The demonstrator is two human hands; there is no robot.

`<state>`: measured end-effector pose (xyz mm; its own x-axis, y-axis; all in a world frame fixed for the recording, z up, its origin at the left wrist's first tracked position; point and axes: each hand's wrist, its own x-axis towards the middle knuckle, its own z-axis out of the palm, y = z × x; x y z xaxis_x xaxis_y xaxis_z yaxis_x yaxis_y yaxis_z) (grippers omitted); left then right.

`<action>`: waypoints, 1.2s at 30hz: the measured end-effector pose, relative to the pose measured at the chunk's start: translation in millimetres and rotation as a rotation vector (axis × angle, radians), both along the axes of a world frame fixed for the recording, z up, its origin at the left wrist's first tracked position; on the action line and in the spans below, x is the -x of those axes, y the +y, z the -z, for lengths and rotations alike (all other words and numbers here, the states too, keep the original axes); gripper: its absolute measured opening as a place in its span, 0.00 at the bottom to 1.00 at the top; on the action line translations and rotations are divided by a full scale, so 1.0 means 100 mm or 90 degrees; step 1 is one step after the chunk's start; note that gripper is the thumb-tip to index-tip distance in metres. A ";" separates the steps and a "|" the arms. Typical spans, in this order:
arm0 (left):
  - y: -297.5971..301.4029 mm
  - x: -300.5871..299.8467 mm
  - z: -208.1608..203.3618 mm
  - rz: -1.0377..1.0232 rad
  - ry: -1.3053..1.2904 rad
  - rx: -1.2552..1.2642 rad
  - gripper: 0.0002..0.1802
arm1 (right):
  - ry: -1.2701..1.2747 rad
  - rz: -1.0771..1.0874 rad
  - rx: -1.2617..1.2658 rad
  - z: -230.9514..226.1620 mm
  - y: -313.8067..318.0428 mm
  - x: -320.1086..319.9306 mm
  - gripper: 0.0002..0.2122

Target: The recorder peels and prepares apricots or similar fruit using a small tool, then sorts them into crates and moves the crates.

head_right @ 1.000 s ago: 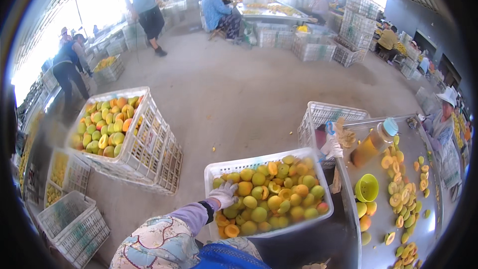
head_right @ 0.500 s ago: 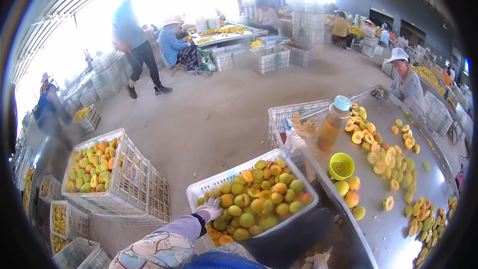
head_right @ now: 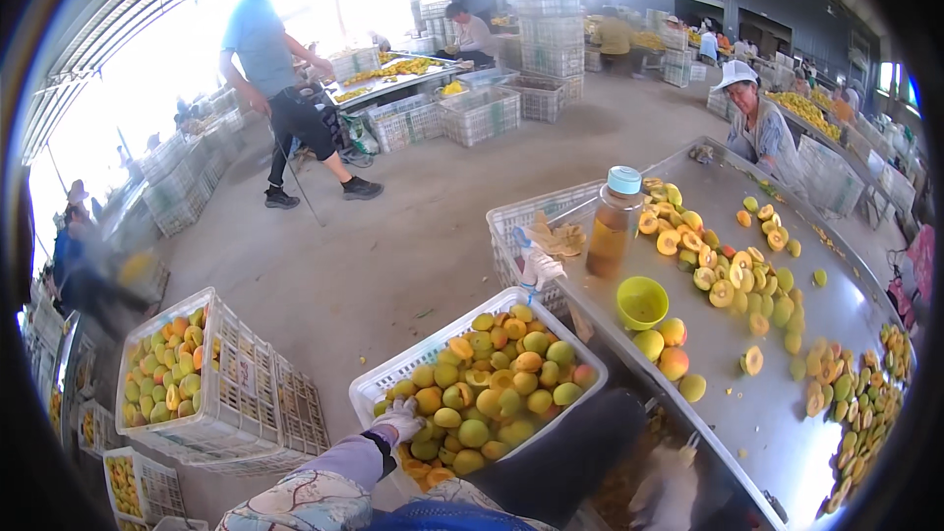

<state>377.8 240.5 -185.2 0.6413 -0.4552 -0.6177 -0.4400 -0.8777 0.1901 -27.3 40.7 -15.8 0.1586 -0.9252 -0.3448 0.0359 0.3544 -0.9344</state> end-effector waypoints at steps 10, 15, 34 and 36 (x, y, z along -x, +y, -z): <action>0.06 -0.28 0.24 0.104 -0.051 -0.024 0.40 | 0.095 0.062 0.000 -0.36 -0.75 -0.05 0.20; -0.79 -0.29 -0.82 0.315 -0.082 -0.028 0.27 | 0.089 0.071 -0.050 -0.11 -0.78 0.32 0.12; -4.69 2.21 -1.61 0.875 -0.349 0.141 0.24 | 0.035 0.140 -0.124 0.07 -1.00 0.65 0.09; -4.79 2.22 -1.53 0.894 -0.341 0.056 0.26 | 0.047 0.131 -0.138 0.08 -0.99 0.66 0.10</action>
